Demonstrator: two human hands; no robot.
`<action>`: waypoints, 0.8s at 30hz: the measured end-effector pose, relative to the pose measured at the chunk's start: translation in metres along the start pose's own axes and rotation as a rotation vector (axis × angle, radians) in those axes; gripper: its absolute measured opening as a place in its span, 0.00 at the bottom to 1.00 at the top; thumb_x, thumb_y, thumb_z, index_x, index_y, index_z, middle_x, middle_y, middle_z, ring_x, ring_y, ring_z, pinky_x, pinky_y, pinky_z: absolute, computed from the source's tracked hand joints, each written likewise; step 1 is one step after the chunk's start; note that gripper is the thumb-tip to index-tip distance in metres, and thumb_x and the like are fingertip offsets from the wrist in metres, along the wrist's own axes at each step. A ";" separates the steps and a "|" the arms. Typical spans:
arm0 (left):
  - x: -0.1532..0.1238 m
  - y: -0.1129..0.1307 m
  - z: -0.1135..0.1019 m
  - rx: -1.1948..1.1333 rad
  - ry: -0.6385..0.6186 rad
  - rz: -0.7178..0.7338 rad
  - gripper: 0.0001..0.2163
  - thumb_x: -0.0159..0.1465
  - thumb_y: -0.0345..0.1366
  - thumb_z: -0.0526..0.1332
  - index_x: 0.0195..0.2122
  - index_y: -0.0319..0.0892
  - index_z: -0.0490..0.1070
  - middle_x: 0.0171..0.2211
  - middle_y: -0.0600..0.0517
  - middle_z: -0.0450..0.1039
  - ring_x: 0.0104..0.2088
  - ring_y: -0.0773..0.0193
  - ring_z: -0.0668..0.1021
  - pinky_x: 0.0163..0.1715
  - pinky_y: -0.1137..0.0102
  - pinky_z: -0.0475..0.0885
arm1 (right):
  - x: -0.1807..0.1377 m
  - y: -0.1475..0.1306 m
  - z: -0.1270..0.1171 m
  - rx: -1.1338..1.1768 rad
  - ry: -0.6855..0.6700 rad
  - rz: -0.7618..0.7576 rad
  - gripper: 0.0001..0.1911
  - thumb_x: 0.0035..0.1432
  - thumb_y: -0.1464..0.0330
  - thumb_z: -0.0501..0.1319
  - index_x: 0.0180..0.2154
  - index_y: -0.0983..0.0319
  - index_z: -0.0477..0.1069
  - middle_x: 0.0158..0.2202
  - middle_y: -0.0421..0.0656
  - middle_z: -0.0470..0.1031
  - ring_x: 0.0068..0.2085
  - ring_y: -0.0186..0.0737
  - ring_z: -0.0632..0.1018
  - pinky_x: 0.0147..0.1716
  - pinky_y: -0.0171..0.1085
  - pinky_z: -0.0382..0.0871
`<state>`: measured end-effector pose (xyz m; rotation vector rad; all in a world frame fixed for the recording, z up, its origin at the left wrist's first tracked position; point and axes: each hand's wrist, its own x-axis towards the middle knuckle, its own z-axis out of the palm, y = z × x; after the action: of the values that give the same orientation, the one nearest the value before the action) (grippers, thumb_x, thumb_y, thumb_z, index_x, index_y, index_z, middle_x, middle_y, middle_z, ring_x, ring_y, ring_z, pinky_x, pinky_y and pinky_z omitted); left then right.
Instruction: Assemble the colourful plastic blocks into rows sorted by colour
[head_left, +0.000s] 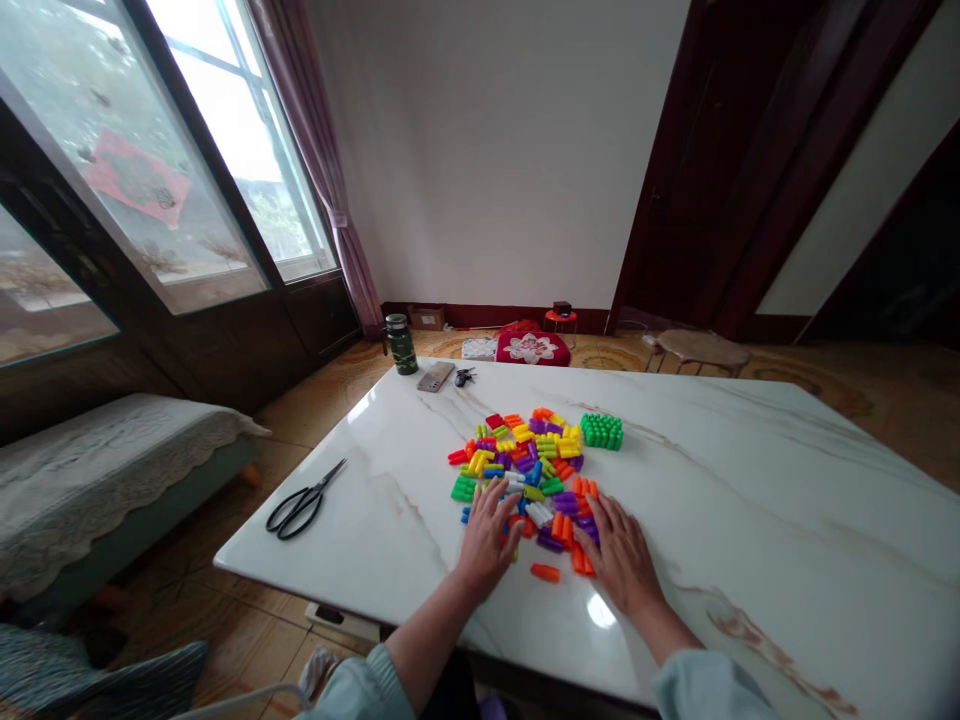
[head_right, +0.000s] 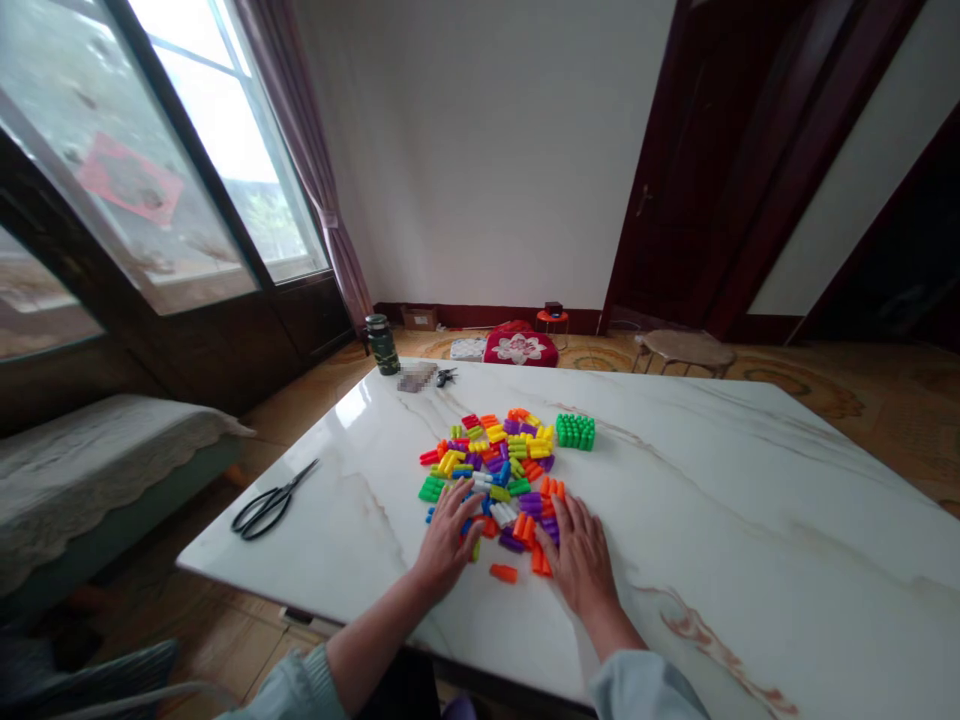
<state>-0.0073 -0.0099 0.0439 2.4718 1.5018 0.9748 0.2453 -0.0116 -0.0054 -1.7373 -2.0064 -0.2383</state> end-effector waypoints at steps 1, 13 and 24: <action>0.002 -0.005 -0.003 -0.015 0.027 -0.019 0.17 0.68 0.36 0.54 0.58 0.45 0.65 0.61 0.46 0.64 0.63 0.54 0.62 0.62 0.51 0.58 | 0.000 0.000 0.000 -0.012 0.001 -0.002 0.33 0.65 0.51 0.44 0.63 0.64 0.58 0.63 0.52 0.62 0.63 0.52 0.62 0.61 0.52 0.55; 0.018 -0.077 -0.028 -0.029 -0.140 -0.147 0.27 0.53 0.18 0.55 0.50 0.48 0.75 0.53 0.49 0.73 0.55 0.54 0.69 0.56 0.56 0.68 | 0.001 -0.004 -0.001 0.004 0.042 -0.004 0.31 0.64 0.51 0.48 0.62 0.63 0.60 0.62 0.53 0.63 0.62 0.53 0.64 0.59 0.52 0.58; 0.014 -0.005 0.000 -0.556 0.241 -0.427 0.14 0.57 0.28 0.59 0.44 0.44 0.72 0.32 0.54 0.76 0.30 0.64 0.78 0.31 0.70 0.74 | 0.001 -0.009 -0.032 0.229 0.204 -0.200 0.37 0.64 0.50 0.49 0.67 0.62 0.45 0.64 0.55 0.58 0.62 0.54 0.63 0.57 0.54 0.61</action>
<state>-0.0067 0.0039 0.0479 1.6214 1.4700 1.3930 0.2443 -0.0261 0.0249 -1.3195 -1.9716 -0.2303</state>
